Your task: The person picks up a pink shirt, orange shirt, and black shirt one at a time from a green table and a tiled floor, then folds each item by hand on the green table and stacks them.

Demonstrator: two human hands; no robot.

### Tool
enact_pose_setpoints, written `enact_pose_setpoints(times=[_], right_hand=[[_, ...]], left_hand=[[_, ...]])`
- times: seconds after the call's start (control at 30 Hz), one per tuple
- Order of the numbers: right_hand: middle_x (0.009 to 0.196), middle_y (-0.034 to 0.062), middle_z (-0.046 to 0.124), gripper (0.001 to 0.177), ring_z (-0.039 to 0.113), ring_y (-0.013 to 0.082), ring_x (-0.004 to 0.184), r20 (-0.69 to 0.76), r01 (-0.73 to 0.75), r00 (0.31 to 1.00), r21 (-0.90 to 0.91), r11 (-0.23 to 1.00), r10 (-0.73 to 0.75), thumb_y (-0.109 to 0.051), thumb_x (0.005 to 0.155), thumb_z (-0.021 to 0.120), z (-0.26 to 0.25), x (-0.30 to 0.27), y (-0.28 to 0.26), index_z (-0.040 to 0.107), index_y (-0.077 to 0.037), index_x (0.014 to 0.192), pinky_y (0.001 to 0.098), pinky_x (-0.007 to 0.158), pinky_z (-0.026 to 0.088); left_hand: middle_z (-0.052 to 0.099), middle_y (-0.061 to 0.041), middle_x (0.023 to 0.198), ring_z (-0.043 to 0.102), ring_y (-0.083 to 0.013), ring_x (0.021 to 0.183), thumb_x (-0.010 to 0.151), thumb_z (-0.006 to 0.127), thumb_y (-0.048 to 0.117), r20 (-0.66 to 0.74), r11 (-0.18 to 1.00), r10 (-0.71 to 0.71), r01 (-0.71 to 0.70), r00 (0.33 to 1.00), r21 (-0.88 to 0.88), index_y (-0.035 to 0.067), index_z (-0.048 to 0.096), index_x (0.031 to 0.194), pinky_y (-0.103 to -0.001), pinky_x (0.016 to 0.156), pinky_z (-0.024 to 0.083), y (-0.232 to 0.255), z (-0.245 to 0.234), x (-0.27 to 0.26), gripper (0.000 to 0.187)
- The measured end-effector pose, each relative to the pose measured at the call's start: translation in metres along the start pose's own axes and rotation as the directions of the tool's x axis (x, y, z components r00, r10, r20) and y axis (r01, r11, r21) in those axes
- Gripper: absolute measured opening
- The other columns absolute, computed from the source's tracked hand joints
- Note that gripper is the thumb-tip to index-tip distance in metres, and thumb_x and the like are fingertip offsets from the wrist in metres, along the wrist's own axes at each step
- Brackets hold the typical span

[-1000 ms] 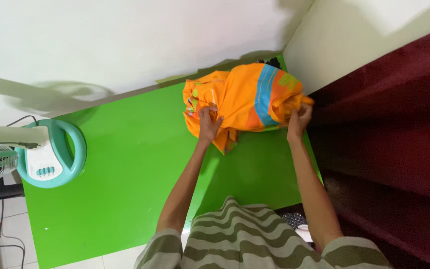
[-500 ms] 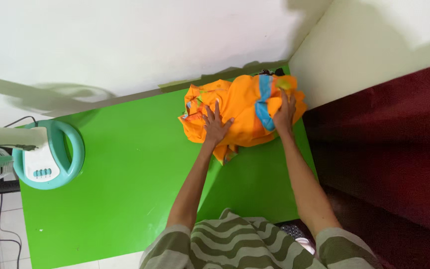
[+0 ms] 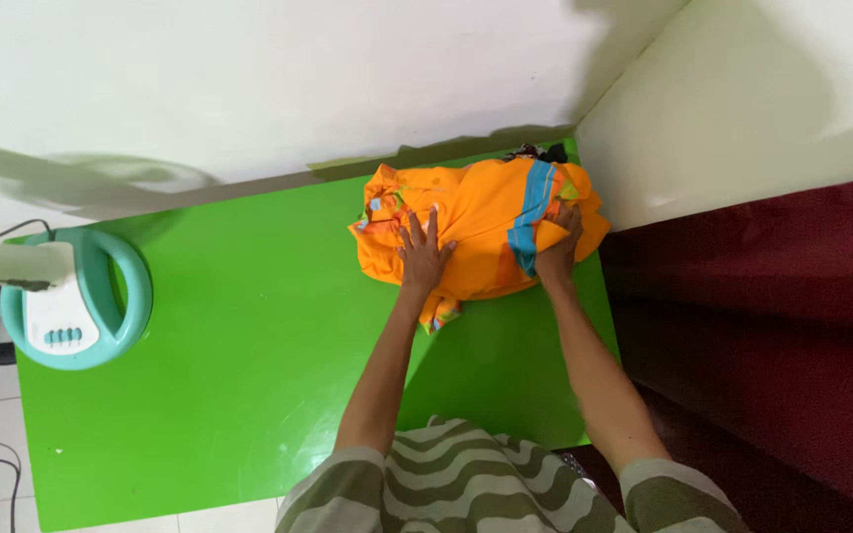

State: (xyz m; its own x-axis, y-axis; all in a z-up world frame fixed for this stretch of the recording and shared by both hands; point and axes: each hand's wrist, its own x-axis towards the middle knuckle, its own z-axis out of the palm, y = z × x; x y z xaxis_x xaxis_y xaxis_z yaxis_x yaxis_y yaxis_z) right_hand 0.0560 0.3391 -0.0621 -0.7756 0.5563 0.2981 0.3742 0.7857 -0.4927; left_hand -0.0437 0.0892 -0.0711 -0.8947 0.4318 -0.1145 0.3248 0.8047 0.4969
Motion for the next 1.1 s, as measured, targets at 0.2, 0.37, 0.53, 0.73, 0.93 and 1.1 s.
enact_pose_setpoints(times=[0.2, 0.37, 0.53, 0.73, 0.93, 1.1], right_hand=[[0.160, 0.0356, 0.026, 0.051, 0.025, 0.0529, 0.147, 0.139, -0.116, 0.988, 0.396, 0.911, 0.066, -0.033, 0.112, 0.055, -0.057, 0.022, -0.005, 0.047, -0.007, 0.154, 0.0596, 0.118, 0.022], [0.162, 0.0279, 0.033, 0.055, 0.031, 0.0506, 0.147, 0.060, 0.258, 0.965, -0.067, 0.964, -0.254, -0.037, 0.105, 0.059, -0.119, 0.017, -0.081, 0.051, -0.010, 0.152, 0.0651, 0.119, 0.020], [0.163, 0.0205, 0.037, 0.052, 0.035, 0.0444, 0.149, 0.024, 0.447, 0.895, -0.022, 0.894, -0.446, -0.030, 0.106, 0.062, -0.149, -0.016, -0.184, 0.052, -0.008, 0.152, 0.0696, 0.121, 0.019], [0.155, 0.0193, 0.044, 0.043, 0.041, 0.0400, 0.144, 0.165, 0.531, 0.817, 0.159, 0.832, -0.553, -0.019, 0.104, 0.061, -0.160, -0.063, -0.277, 0.054, -0.005, 0.144, 0.0645, 0.121, 0.023], [0.144, 0.0178, 0.052, 0.032, 0.046, 0.0393, 0.137, 0.172, 0.629, 0.725, 0.231, 0.742, -0.667, -0.013, 0.101, 0.062, -0.140, -0.112, -0.338, 0.062, -0.004, 0.132, 0.0602, 0.118, 0.030], [0.136, 0.0167, 0.058, 0.026, 0.053, 0.0386, 0.126, 0.195, 0.681, 0.638, 0.308, 0.664, -0.745, -0.009, 0.099, 0.062, -0.126, -0.153, -0.391, 0.064, -0.003, 0.124, 0.0502, 0.108, 0.042]], left_hand=[[0.016, -0.029, 0.164, 0.025, -0.0602, 0.143, 0.092, 0.068, 0.046, -0.035, 0.987, 0.147, -0.149, 0.988, -0.060, 0.020, 0.016, 0.163, -0.065, 0.110, 0.038, -0.016, -0.061, -0.021, 0.092], [0.027, -0.028, 0.159, 0.032, -0.0507, 0.144, 0.091, 0.071, 0.027, -0.222, 0.964, 0.240, -0.259, 0.945, -0.059, 0.008, 0.026, 0.162, -0.057, 0.117, 0.036, -0.019, -0.122, -0.064, 0.086], [0.037, -0.021, 0.154, 0.039, -0.0449, 0.142, 0.089, 0.071, 0.018, -0.257, 0.970, 0.228, -0.241, 0.939, -0.017, 0.004, 0.043, 0.146, -0.053, 0.108, 0.043, -0.030, -0.179, -0.109, 0.065], [0.041, -0.020, 0.150, 0.044, -0.0430, 0.137, 0.090, 0.069, 0.015, -0.355, 0.981, 0.176, -0.192, 0.918, -0.009, 0.008, 0.050, 0.139, -0.054, 0.104, 0.045, -0.070, -0.242, -0.191, 0.052], [0.045, -0.019, 0.147, 0.048, -0.0404, 0.132, 0.094, 0.067, 0.016, -0.483, 0.995, 0.071, -0.093, 0.872, -0.020, 0.007, 0.058, 0.128, -0.053, 0.101, 0.046, -0.125, -0.276, -0.273, 0.036], [0.052, -0.015, 0.141, 0.053, -0.0372, 0.128, 0.094, 0.065, 0.014, -0.565, 0.998, -0.026, -0.015, 0.825, -0.068, 0.008, 0.061, 0.124, -0.051, 0.097, 0.047, -0.164, -0.298, -0.339, 0.030]])
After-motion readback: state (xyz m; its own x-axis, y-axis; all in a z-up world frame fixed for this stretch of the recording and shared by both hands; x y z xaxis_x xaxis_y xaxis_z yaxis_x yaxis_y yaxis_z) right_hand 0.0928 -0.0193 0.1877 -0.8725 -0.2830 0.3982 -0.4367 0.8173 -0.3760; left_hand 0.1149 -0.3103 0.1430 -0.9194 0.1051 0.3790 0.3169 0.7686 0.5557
